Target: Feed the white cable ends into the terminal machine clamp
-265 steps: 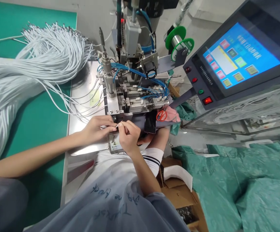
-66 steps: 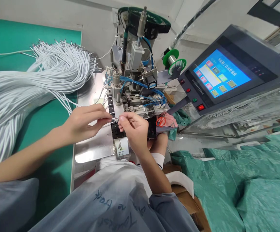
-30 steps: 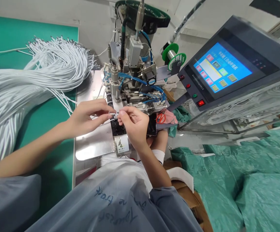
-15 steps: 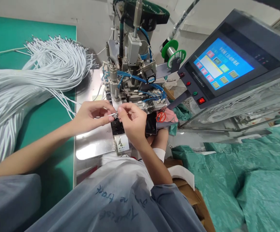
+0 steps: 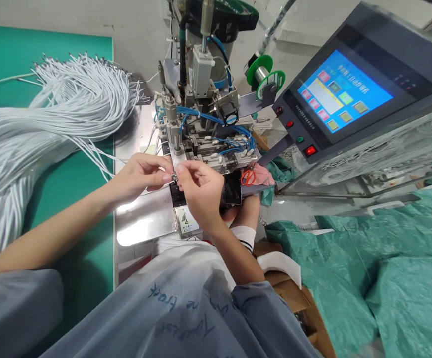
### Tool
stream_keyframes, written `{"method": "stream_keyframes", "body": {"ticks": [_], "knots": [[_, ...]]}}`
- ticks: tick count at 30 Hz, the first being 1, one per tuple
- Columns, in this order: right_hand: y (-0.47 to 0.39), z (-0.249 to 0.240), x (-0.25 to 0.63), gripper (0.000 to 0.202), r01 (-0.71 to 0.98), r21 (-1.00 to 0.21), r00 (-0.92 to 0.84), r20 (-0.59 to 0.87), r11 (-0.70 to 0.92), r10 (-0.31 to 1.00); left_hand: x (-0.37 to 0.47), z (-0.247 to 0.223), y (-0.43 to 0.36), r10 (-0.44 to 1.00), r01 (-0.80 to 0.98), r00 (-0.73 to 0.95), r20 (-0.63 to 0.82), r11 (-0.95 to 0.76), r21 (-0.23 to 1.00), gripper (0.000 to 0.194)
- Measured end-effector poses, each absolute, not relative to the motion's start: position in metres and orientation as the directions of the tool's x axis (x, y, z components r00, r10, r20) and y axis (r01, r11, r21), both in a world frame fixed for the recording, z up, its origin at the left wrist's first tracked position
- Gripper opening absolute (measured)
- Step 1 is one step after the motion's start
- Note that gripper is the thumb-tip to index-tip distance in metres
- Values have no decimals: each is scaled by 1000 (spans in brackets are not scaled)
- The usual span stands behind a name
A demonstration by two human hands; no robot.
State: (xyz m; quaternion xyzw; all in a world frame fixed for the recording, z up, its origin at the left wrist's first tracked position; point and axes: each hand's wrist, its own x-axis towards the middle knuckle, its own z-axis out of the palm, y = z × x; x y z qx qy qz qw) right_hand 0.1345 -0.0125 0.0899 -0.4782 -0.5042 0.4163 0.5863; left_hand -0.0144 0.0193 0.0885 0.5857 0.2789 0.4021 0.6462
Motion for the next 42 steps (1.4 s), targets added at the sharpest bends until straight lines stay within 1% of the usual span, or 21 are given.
{"method": "stream_keyframes", "body": {"ticks": [9, 15, 16, 18, 20, 22, 25, 29, 33, 42], "knots": [[-19, 93, 131, 10, 60, -977, 185, 211, 203, 960, -15, 90, 20, 846, -169, 525, 97, -8, 986, 16], [-22, 93, 127, 10, 72, -967, 205, 253, 243, 946, -17, 90, 20, 825, -142, 544, 153, -89, 986, 15], [-22, 93, 127, 10, 64, -968, 212, 251, 242, 945, -17, 90, 19, 828, -122, 533, 173, -126, 984, 15], [-20, 93, 128, 10, 45, -974, 215, 225, 221, 950, -17, 92, 18, 848, -39, 469, 245, -257, 966, 15], [-18, 94, 131, 11, 32, -983, 211, 185, 183, 960, -18, 94, 17, 841, 71, 407, 357, -419, 905, 15], [-16, 94, 133, 11, 24, -988, 207, 157, 155, 966, -19, 95, 17, 797, 144, 400, 452, -542, 828, 14], [-12, 92, 137, 11, -15, -988, 194, 151, 157, 969, -22, 95, 17, 752, 193, 409, 517, -625, 756, 14], [-4, 86, 139, 10, -86, -979, 131, 171, 183, 976, -23, 94, 18, 737, 274, 431, 520, -656, 703, 17], [1, 82, 139, 13, -96, -980, 108, 162, 173, 981, -23, 95, 17, 730, 312, 451, 514, -668, 675, 21], [5, 82, 142, 15, -138, -976, 98, 155, 168, 983, -24, 96, 18, 728, 332, 488, 482, -665, 669, 21]]}}
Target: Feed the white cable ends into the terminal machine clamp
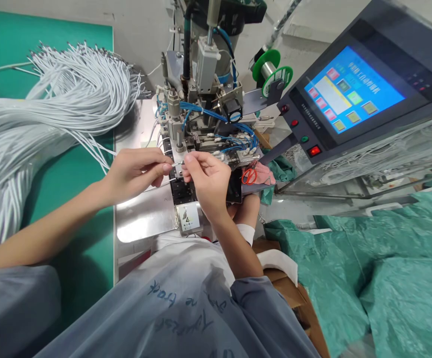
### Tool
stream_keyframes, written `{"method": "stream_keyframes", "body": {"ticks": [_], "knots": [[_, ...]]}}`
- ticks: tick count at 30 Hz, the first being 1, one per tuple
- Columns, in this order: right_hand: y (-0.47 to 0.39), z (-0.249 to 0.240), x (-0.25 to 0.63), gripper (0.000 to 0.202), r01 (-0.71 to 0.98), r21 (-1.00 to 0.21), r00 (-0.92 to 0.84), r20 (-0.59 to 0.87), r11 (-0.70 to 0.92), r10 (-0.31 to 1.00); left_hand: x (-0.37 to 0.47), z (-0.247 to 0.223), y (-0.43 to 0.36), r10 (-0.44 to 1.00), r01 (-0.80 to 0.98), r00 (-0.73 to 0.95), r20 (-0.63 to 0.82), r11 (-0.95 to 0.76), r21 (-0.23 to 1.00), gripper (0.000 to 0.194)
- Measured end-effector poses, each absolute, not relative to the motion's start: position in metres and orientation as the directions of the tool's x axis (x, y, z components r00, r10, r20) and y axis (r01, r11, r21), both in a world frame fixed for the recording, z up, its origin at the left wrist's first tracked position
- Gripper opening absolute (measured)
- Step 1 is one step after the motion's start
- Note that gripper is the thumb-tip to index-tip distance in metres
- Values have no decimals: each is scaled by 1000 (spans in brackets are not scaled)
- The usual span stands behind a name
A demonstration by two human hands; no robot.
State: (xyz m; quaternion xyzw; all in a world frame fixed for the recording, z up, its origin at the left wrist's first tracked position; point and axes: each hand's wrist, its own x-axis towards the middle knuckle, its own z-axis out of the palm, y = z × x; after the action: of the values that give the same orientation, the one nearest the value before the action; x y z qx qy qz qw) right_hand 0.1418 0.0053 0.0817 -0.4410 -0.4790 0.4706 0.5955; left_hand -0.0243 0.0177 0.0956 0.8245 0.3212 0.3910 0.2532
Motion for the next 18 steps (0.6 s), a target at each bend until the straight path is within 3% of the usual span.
{"method": "stream_keyframes", "body": {"ticks": [10, 18], "knots": [[4, 81, 150, 16, -72, -991, 34, 110, 112, 993, -16, 83, 19, 622, 357, 491, 609, -782, 511, 15], [-4, 68, 177, 12, 7, -998, -28, 69, 69, 997, -5, 67, 12, 543, 484, 702, 460, -838, 251, 21]]}}
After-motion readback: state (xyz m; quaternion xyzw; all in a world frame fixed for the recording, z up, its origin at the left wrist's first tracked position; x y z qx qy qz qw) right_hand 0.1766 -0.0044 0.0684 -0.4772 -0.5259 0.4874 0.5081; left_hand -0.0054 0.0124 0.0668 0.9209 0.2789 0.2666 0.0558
